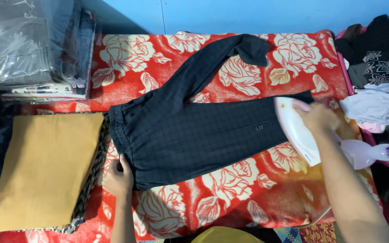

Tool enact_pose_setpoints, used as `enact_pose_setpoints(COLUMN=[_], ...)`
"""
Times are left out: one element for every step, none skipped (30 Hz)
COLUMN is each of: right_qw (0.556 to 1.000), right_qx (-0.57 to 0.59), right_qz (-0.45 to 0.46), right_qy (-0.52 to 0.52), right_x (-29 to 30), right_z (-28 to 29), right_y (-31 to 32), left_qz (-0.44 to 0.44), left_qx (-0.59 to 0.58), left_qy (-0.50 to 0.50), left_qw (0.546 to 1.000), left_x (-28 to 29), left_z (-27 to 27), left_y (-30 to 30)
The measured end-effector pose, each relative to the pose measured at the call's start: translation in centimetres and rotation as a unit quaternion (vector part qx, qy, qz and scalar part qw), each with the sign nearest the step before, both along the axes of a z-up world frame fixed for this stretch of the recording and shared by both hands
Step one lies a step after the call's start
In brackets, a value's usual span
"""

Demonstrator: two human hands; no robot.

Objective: The person irons a pair of black pants on a floral-patterned table. They smooth the fabric, use a pink iron to press the legs and waist, and then fold the pants neatly before placing them aside.

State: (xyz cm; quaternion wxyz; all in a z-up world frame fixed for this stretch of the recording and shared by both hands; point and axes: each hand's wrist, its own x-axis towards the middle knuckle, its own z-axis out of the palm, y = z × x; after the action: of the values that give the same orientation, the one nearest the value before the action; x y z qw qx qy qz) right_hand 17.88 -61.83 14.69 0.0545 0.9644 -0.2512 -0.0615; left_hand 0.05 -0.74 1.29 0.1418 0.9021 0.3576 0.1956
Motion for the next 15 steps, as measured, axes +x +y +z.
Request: enact_pose_setpoints(right_qw=[1.000,0.999,0.995,0.995,0.995,0.995,0.995,0.993,0.988,0.989,0.992,0.993,0.993,0.986,0.974], right_qx=[0.001,-0.002,-0.005,-0.004,0.000,0.003,0.004,0.042,0.080,0.081,0.096,0.110,0.111,0.135,0.157], right_qz=[0.001,-0.044,-0.089,-0.087,-0.094,-0.100,-0.099,-0.112,-0.124,-0.122,-0.084,-0.046,-0.043,-0.093,-0.141], right_qy=[0.000,-0.025,-0.050,-0.050,-0.037,-0.025,-0.026,0.006,0.037,0.034,0.024,0.014,0.011,0.044,0.078], right_x=[0.6,1.1,1.6,1.8,2.0,2.2,1.6,0.9,0.3,-1.2,-2.7,-4.2,-6.1,-7.9,-9.8], right_z=[-0.8,-1.5,-2.3,-2.2,-2.1,-2.1,-1.2,-0.2,0.7,0.7,0.7,0.7,1.0,1.3,1.6], right_y=[-1.5,-2.9,-4.4,-4.5,-4.4,-4.4,-4.0,-3.6,-3.0,-3.2,-3.4,-3.6,-2.8,-2.0,-1.3], left_qz=[0.001,0.000,0.000,0.001,0.004,0.007,0.008,0.007,0.008,0.010,0.014,0.019,0.020,0.021,0.022], left_qx=[0.001,0.007,0.013,0.014,0.005,-0.003,-0.002,-0.008,-0.015,-0.014,-0.073,-0.133,-0.133,-0.170,-0.208], left_qy=[0.000,0.001,0.001,0.001,0.014,0.027,0.025,0.023,0.019,0.016,0.064,0.111,0.108,0.111,0.115], left_qw=[1.000,1.000,1.000,1.000,1.000,1.000,1.000,1.000,1.000,1.000,0.995,0.985,0.985,0.979,0.971], left_x=[0.1,0.1,0.1,0.1,0.1,0.1,0.2,0.2,0.2,0.5,0.9,1.3,2.3,3.4,4.3], left_z=[-0.2,-0.3,-0.5,-0.3,-0.2,-0.1,0.2,0.4,0.6,1.8,3.1,4.4,4.7,5.0,5.2], left_y=[0.1,0.1,0.2,0.0,0.0,0.0,-0.2,-0.3,-0.2,-0.4,-0.5,-0.6,-0.4,-0.2,-0.1])
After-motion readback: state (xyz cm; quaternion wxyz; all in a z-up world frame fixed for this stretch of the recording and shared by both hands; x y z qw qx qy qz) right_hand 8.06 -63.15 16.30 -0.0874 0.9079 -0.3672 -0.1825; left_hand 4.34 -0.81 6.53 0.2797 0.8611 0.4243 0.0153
